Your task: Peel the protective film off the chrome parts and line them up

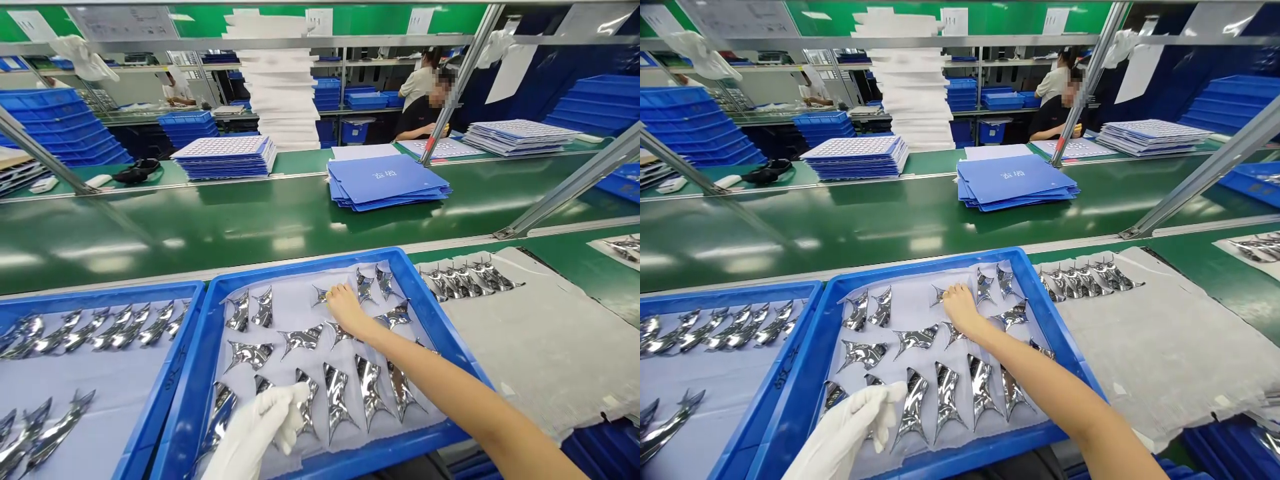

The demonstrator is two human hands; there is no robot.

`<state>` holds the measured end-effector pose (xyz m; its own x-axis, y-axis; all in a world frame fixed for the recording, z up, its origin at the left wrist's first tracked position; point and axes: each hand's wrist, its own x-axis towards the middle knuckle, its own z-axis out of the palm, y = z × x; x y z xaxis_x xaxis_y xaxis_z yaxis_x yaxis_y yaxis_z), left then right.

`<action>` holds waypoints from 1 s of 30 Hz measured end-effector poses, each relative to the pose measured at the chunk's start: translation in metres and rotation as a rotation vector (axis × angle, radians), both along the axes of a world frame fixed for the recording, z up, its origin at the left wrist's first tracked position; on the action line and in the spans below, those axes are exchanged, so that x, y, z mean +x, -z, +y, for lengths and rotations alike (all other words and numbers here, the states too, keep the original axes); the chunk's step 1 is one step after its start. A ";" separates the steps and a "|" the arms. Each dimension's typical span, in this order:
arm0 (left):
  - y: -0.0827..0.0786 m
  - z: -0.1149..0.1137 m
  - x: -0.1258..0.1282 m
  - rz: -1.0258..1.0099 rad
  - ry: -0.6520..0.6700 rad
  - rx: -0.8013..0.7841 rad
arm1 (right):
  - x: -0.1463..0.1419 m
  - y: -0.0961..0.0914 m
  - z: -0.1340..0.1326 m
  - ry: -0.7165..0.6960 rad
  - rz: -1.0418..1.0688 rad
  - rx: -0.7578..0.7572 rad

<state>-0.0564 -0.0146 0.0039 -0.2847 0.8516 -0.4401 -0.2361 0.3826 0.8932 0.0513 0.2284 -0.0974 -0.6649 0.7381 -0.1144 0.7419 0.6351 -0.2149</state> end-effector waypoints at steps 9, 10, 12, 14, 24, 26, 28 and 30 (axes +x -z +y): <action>0.012 0.011 -0.012 0.087 -0.214 -0.043 | 0.022 -0.063 -0.034 0.009 0.258 -0.185; 0.012 0.012 -0.012 0.106 -0.216 -0.020 | 0.029 -0.073 -0.045 -0.004 0.322 -0.277; 0.012 0.013 -0.009 0.122 -0.188 0.038 | 0.043 -0.089 -0.071 0.005 0.564 -0.600; 0.009 0.013 -0.002 0.091 -0.170 0.091 | 0.055 -0.097 -0.097 0.054 0.832 -0.953; 0.002 -0.005 0.013 -0.060 -0.001 0.290 | 0.079 -0.106 -0.167 -0.133 1.033 -0.898; 0.001 -0.009 0.016 -0.028 -0.051 0.263 | 0.081 -0.108 -0.172 -0.170 1.010 -0.844; -0.002 -0.011 0.019 0.041 -0.095 0.208 | 0.082 -0.109 -0.178 -0.210 0.970 -0.758; -0.005 -0.011 0.023 0.129 -0.126 0.166 | 0.084 -0.109 -0.184 -0.254 0.922 -0.634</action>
<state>-0.0333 -0.0255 0.0089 -0.4379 0.8634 -0.2506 -0.1529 0.2032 0.9671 0.1354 0.0448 0.0112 -0.8104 0.5540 0.1904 0.0018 0.3273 -0.9449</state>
